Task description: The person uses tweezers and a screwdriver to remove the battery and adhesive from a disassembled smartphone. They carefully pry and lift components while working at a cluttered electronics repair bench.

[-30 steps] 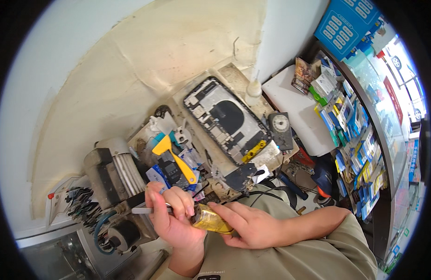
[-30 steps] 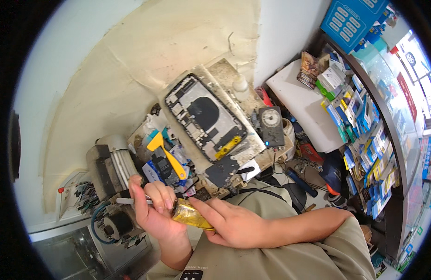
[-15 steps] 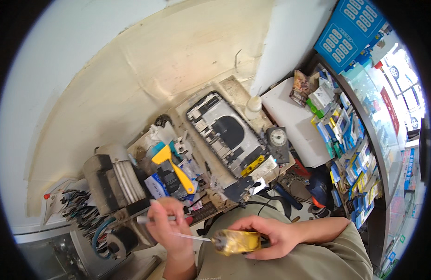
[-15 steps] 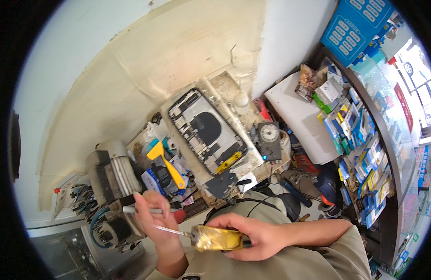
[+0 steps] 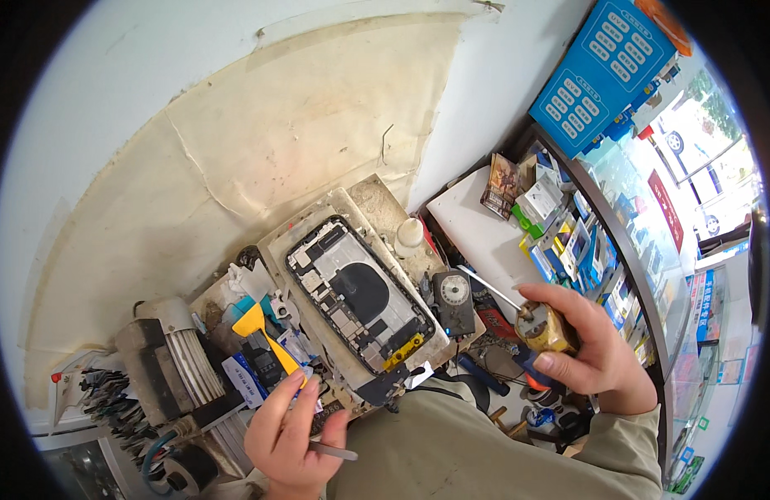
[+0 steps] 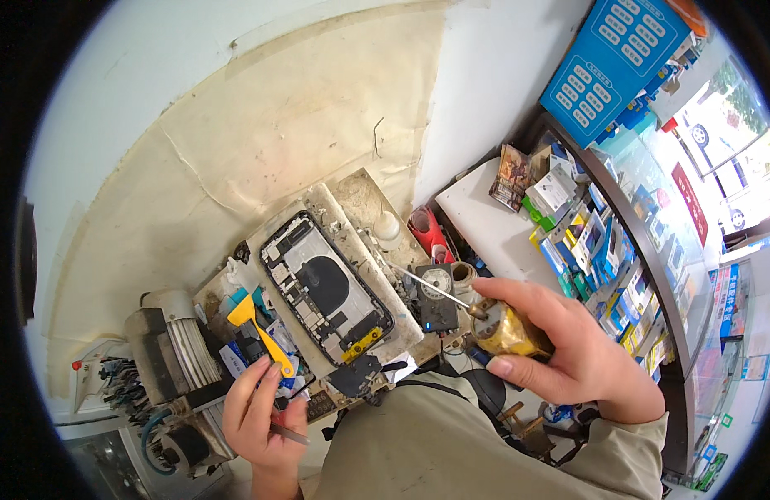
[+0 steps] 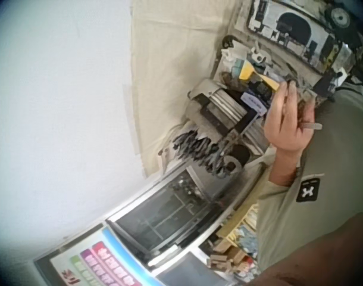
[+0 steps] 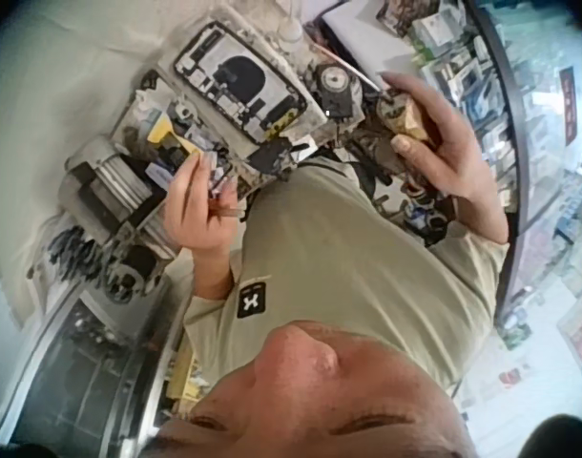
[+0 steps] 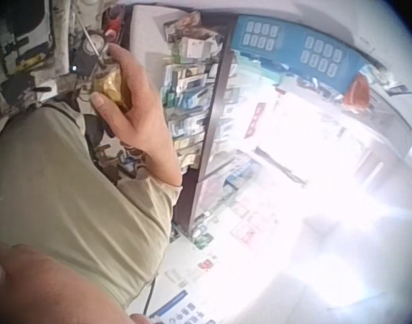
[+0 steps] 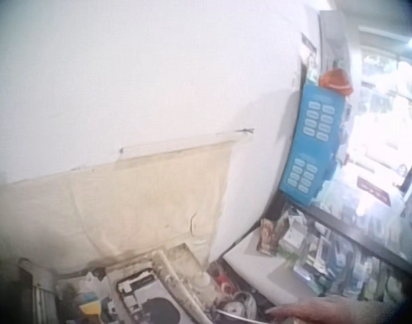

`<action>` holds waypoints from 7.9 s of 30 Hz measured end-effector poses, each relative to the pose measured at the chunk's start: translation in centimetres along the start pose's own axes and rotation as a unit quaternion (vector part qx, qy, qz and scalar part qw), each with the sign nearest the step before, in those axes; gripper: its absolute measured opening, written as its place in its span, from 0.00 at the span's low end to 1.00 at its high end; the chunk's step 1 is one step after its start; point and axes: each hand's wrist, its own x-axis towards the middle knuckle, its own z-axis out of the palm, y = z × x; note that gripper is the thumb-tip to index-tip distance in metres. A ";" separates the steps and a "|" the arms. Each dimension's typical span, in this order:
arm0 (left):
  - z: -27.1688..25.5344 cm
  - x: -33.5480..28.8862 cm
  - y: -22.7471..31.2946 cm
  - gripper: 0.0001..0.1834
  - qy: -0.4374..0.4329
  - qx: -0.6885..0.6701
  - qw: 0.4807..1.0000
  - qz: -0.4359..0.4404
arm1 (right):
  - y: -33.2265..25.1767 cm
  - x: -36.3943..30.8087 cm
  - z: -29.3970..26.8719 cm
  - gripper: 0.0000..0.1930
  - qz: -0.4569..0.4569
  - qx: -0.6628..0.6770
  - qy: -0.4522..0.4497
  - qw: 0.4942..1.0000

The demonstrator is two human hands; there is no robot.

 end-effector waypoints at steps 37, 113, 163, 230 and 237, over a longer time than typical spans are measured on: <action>5.9 4.8 -3.1 0.47 0.007 0.056 0.989 0.134 | -1.9 15.2 1.0 0.31 -0.127 -0.325 -0.135 0.927; 3.9 7.2 -0.8 0.48 -0.069 0.045 0.992 0.092 | -0.7 14.9 1.4 0.29 -0.131 -0.259 -0.129 0.948; 4.5 6.5 -1.5 0.48 -0.040 0.040 0.992 0.113 | -1.4 14.8 1.6 0.29 -0.098 -0.257 -0.111 0.955; -1.6 1.1 1.3 0.09 -0.182 -0.293 0.938 0.028 | -5.6 9.7 2.7 0.34 -0.363 -0.305 -0.220 0.853; -3.0 -2.1 1.6 0.07 -0.188 -0.528 0.816 -0.143 | -6.6 8.3 3.8 0.32 -0.380 -0.280 -0.233 0.850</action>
